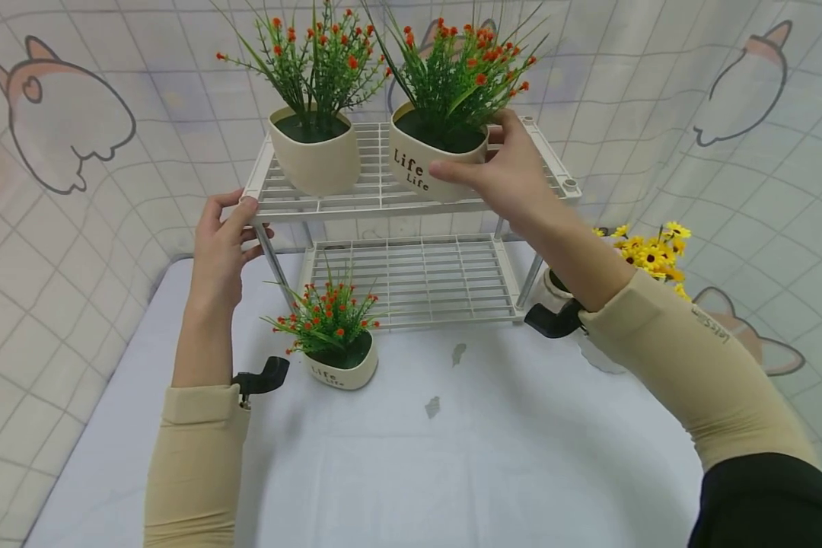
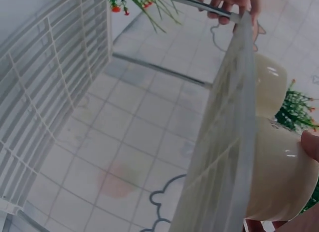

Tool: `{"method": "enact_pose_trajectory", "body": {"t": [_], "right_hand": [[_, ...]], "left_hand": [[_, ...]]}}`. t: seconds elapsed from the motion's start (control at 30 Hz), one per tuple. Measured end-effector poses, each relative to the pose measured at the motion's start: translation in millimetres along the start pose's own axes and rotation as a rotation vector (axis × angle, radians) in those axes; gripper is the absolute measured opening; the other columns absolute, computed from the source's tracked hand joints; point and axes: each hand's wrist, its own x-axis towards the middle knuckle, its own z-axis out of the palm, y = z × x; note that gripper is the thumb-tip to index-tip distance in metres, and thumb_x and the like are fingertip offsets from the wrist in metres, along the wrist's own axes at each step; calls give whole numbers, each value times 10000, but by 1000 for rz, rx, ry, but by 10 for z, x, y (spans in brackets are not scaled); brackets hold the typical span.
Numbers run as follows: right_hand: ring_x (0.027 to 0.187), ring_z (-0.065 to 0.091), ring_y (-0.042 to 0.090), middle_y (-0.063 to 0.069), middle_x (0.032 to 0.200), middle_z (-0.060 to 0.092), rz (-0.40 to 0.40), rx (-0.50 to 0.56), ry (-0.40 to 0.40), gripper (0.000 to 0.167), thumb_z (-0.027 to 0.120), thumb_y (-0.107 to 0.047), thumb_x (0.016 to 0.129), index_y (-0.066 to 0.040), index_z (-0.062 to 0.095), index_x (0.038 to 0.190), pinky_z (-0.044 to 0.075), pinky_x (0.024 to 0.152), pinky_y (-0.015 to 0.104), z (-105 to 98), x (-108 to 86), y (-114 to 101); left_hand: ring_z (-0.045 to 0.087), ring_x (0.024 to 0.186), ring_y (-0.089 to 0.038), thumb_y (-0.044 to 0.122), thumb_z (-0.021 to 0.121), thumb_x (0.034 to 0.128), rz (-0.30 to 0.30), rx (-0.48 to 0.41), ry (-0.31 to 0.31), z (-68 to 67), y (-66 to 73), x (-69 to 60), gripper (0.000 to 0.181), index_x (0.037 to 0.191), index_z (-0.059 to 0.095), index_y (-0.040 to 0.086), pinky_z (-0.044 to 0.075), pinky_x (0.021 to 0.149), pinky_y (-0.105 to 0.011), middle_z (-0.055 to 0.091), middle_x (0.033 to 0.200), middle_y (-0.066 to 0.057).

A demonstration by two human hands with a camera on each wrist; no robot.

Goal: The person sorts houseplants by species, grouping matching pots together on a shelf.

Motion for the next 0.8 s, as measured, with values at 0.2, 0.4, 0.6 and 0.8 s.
{"method": "enact_pose_trajectory", "body": {"t": [0.2,0.4,0.6,0.8], "right_hand": [[1209,550,190,89,1390,475,19,-46,3,950,891,-317,815,-146,310,1548,488,982,348,108,152,28],[1185,558,183,96,1392,469,21,-76,-1,1000,890,-372,809,-151,270,1562,493,960,325,229,250,8],[1158,578,174,94,1339,500,-5,-105,13,1013,887,-399,804,-129,270,1561,506,930,296,341,341,0],[1172,567,172,94,1339,504,-40,-140,35,973,870,-413,820,-85,295,1533,499,931,271,397,370,-13]], "left_hand": [[637,897,-173,377,628,1029,1,-6,-1,6,-6,5,393,1357,542,178,479,821,-334,634,1137,-48],[636,903,-171,387,626,1028,1,0,5,6,-3,-6,406,1364,541,176,476,824,-334,631,1136,-47],[633,887,-162,373,622,1032,9,-5,-2,7,-6,-7,390,1356,538,173,476,822,-330,638,1116,-42],[635,887,-164,373,622,1033,17,-8,-2,4,-16,2,407,1370,531,164,474,822,-332,637,1109,-46]]}}
